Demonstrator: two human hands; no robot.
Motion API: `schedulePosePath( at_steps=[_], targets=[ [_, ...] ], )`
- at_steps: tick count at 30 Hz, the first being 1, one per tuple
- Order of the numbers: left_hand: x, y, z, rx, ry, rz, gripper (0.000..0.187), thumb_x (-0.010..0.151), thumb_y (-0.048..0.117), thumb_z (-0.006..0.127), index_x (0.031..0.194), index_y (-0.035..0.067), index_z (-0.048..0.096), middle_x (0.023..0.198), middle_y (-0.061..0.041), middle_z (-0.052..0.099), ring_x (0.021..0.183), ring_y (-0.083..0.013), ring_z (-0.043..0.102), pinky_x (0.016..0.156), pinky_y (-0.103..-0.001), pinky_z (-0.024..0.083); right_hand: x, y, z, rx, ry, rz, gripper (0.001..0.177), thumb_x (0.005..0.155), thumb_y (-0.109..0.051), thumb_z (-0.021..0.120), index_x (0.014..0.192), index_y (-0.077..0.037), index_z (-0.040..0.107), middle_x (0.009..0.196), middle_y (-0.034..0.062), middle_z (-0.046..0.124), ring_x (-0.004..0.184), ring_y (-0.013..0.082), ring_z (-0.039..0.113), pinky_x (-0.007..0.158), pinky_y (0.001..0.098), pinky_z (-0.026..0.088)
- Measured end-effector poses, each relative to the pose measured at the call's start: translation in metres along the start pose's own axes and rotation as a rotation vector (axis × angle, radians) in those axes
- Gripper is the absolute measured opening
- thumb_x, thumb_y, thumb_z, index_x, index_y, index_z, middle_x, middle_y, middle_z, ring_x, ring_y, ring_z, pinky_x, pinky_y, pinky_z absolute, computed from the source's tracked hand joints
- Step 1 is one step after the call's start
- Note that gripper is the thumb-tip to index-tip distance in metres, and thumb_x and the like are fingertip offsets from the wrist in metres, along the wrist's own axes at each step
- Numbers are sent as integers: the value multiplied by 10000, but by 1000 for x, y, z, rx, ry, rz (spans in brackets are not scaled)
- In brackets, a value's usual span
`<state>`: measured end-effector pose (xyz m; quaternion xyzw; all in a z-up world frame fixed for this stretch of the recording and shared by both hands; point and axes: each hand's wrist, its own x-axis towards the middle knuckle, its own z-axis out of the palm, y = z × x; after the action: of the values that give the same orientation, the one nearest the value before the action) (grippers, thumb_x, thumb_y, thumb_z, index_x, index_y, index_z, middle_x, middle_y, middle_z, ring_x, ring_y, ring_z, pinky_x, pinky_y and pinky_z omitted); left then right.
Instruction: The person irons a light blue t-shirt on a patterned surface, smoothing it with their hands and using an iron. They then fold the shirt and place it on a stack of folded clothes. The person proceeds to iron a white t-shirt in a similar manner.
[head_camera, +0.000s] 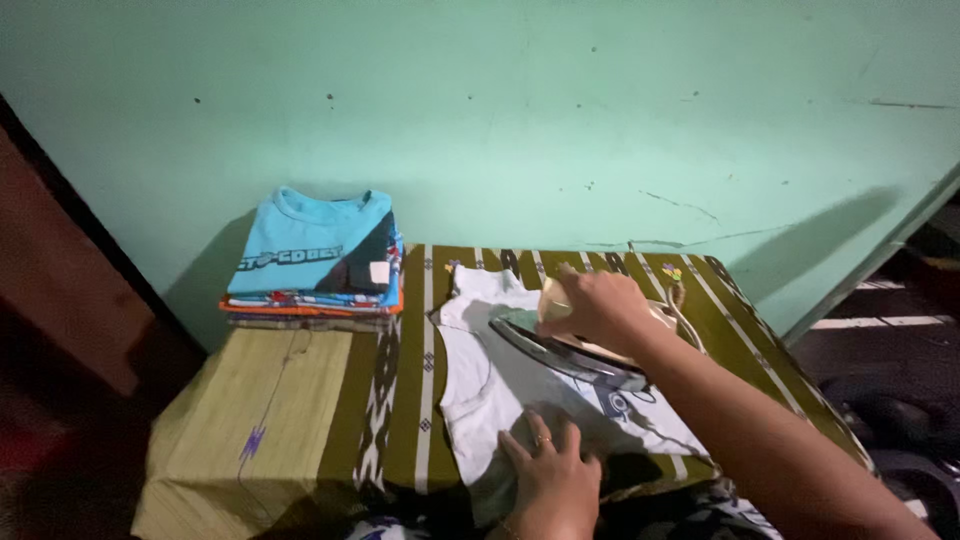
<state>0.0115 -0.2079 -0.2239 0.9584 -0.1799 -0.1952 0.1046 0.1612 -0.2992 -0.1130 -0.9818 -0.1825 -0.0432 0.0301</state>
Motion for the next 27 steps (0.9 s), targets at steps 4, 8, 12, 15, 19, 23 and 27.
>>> schedulePosePath(
  at_steps=[4,8,12,15,19,23,27],
  targets=[
    [21,0,11,64,-150,-7,425,1026,253,567,1386,33,618,1667,-219,176,1501,-632,17,1034,-956,35,47,-7,10,-35,55,-36,808,659,-641,828,1224,-102,619,962,154,743,857,325,743,720,453,588],
    [24,-1,29,21,37,-48,425,1048,257,530,1353,-4,671,1449,-221,486,1532,-550,115,1061,-970,44,60,-6,10,-62,30,-28,799,643,-631,858,1194,-93,643,978,160,740,908,333,722,752,473,566],
    [13,3,-1,37,-201,-29,461,1003,261,587,1429,84,598,1684,-202,144,1518,-602,33,1067,-918,65,24,-1,2,23,-13,-63,795,642,-635,838,1221,-123,649,936,129,750,834,307,749,725,449,594],
    [2,5,-11,11,-134,-23,516,985,254,619,1481,155,519,1643,-208,165,1501,-625,40,1057,-928,69,-23,9,-10,34,-123,-23,729,682,-623,807,1223,-159,655,877,96,769,784,274,768,715,420,611],
    [-13,1,-12,-57,-39,10,611,944,328,684,1481,133,467,1611,-245,176,1496,-636,32,1051,-923,77,-47,18,-17,-45,-131,19,762,681,-623,830,1261,-174,621,855,105,761,771,274,746,709,422,591],
    [-4,2,-4,-66,-64,-11,719,918,359,718,1514,167,366,1606,-248,93,1475,-634,-17,1052,-913,56,-23,31,-9,-74,-179,97,682,778,-583,767,1293,-169,602,894,88,750,747,250,772,658,398,637],
    [3,-1,12,27,126,4,526,974,230,654,1452,146,450,1589,-282,144,1433,-674,40,991,-957,70,14,53,5,-21,42,33,808,678,-613,832,1313,-163,612,932,128,747,794,292,750,717,427,603]
  ],
)
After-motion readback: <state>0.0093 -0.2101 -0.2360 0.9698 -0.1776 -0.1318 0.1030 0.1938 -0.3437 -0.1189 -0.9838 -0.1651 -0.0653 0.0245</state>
